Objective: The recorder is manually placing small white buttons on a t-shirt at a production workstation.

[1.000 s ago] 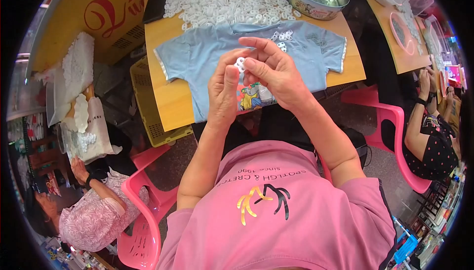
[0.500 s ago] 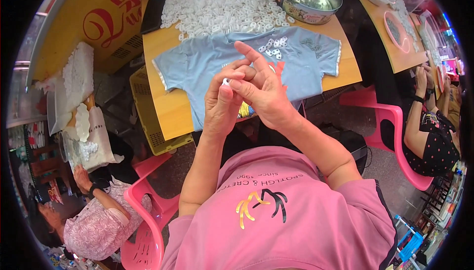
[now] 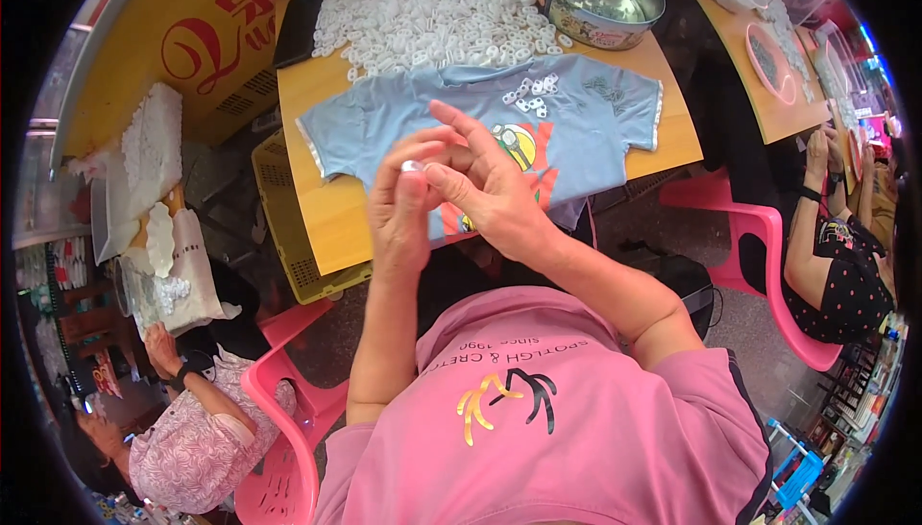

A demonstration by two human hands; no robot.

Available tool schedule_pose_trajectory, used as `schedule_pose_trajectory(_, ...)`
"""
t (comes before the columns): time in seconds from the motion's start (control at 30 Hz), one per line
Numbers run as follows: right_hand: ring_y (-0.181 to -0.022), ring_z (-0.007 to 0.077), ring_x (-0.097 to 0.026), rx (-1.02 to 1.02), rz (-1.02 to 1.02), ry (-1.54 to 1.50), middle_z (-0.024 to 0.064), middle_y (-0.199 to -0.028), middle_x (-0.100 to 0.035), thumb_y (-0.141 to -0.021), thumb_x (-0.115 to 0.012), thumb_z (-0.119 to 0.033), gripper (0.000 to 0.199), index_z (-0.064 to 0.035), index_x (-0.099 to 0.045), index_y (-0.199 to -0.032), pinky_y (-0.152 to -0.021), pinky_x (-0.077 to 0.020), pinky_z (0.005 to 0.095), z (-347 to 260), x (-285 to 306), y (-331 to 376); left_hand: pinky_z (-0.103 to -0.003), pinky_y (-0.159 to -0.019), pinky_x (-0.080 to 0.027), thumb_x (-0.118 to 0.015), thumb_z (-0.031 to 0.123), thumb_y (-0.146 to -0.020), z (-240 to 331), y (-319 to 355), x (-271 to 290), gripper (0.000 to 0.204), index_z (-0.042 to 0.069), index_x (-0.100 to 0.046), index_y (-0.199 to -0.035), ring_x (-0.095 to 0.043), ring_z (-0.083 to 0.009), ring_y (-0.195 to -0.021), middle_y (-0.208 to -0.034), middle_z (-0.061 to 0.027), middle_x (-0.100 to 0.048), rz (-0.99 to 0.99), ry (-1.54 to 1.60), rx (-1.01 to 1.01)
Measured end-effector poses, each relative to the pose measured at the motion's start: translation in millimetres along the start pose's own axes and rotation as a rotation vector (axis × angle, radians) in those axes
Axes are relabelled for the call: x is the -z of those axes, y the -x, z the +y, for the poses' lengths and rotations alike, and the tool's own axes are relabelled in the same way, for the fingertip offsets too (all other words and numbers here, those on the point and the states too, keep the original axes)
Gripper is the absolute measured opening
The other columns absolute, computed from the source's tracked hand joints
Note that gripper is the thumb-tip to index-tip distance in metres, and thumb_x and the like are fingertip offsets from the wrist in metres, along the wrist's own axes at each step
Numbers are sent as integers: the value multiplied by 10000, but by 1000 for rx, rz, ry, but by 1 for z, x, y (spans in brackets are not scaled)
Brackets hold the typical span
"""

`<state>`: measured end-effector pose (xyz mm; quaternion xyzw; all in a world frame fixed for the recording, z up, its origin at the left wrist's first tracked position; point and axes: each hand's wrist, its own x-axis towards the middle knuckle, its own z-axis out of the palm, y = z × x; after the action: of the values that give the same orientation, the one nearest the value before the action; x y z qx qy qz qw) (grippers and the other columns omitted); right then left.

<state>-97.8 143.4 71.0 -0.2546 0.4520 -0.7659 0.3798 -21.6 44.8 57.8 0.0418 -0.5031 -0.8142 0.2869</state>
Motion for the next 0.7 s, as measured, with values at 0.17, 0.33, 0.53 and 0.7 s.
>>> schedule_pose_trajectory(0.17,-830,76,-582,72,138,475,22,-962,-635,-954,-597,-104,299,-17,-578,-1239,-711,-486,229,-4,52,-15,-294,-850,-481,-515,150,-1000,50,6,65,326,-26,-547,-1273,-597,-133,-854,-923,-52,-626,262,-411,-166)
schedule_pose_trajectory(0.33,-686,82,-543,299,383,976,11,-846,-633,-901,-648,-92,135,-10,-696,-997,-628,-455,234,-25,132,-25,-237,-776,-505,-588,109,-962,74,34,170,324,-7,-553,-1262,-592,-95,-810,-958,-34,-617,639,-589,-55)
schedule_pose_trajectory(0.53,-665,167,-576,310,379,1316,72,-849,-622,-848,-692,-132,150,-41,-701,-968,-619,-463,291,-30,150,-27,-318,-982,-420,-648,192,-930,35,82,257,513,-19,-469,-1362,-558,-198,-1112,-1229,-130,-577,699,-948,187)
schedule_pose_trajectory(0.7,-773,248,-631,328,335,1500,85,-927,-630,-836,-703,-197,183,-61,-705,-958,-686,-491,352,-27,144,-31,-332,-988,-422,-624,174,-940,31,82,248,477,-11,-478,-1354,-549,-212,-1151,-1301,-160,-544,726,-1163,154)
